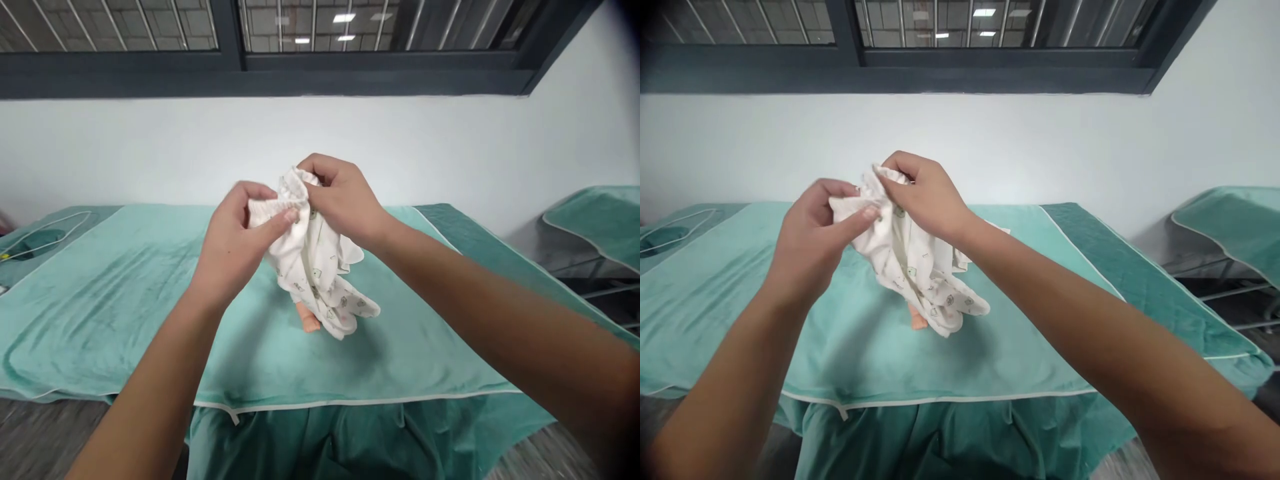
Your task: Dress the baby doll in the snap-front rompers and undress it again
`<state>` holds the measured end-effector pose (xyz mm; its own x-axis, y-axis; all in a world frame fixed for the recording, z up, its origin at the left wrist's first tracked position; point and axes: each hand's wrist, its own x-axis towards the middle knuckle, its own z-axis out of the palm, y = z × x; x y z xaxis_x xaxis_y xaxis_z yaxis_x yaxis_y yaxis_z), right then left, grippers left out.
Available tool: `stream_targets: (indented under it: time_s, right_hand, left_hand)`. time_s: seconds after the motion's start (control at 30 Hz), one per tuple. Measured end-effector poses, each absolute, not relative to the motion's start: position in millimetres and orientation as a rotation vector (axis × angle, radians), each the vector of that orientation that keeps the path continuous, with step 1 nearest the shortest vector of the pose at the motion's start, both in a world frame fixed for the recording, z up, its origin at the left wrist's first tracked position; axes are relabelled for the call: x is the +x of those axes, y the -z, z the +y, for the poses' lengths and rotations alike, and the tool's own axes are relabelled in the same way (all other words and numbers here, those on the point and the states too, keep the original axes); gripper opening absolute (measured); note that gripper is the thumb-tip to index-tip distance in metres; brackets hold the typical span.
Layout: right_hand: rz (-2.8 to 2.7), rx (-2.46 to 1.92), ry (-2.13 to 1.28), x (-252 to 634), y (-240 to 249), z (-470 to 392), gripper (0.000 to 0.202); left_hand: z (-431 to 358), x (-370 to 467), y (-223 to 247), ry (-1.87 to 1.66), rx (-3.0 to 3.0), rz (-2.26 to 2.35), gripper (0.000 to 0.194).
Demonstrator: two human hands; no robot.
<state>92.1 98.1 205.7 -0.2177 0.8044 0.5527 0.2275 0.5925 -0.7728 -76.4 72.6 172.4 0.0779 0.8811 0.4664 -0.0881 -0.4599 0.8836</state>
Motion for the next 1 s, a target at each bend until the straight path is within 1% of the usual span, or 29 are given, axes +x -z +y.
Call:
stream_targets:
  time_s: [0.1,0.23,0.3,0.37,0.43,0.57,0.63,0.7,0.77,0.83,0.93,1.0]
  right_hand:
    - [-1.735,-0.825,-0.731,100.6,-213.6,93.6,0.043]
    - [-1.865,-0.834,-0.877,117.9,-218.7,84.4,0.05]
    - [-1.906,-0.827,-0.896,120.2,-219.3,80.3,0.051]
    - [-1.886,-0.816,-0.869,115.8,-220.2,77.6,0.052]
    - [-1.833,-0.806,-0.831,106.1,-221.7,76.8,0.052]
    - [-1.685,-0.731,-0.836,83.5,-221.6,81.3,0.053]
    - [-1.623,-0.682,-0.885,77.7,-217.6,84.7,0.054]
    - [-1.613,-0.693,-0.916,78.8,-211.6,86.7,0.055]
    - [-1.692,-0.74,-0.967,85.9,-205.2,85.7,0.054]
    - [-1.89,-0.767,-1.097,95.1,-199.8,81.8,0.05]
    - [-2.119,-0.79,-1.303,103.3,-194.5,74.8,0.043]
    - [-2.021,-0.812,-1.328,102.9,-191.0,73.2,0.041]
  left_hand:
    - [75.5,-83.7,-180.7,-1.563,1.681,0.891,0.012]
    - [79.2,-100.6,-191.2,-1.811,1.505,0.771,0.004]
    - [76.1,-107.7,-198.6,-1.778,1.463,0.64,0.009]
    - [70.1,-109.9,-206.3,-1.64,1.514,0.535,0.022]
    - [63.8,-105.6,-211.6,-1.569,1.607,0.555,0.029]
    - [57.8,-85.1,-208.2,-1.418,1.881,0.915,0.032]
    - [58.7,-78.0,-201.1,-1.334,1.909,1.009,0.023]
    - [62.0,-77.6,-193.7,-1.369,1.824,1.013,0.017]
    - [67.3,-82.3,-188.0,-1.432,1.657,0.958,0.02]
    - [73.5,-87.6,-184.2,-1.454,1.474,0.868,0.023]
    - [78.8,-88.9,-179.6,-1.37,1.314,0.775,0.029]
    - [77.4,-85.5,-175.0,-1.278,1.296,0.737,0.035]
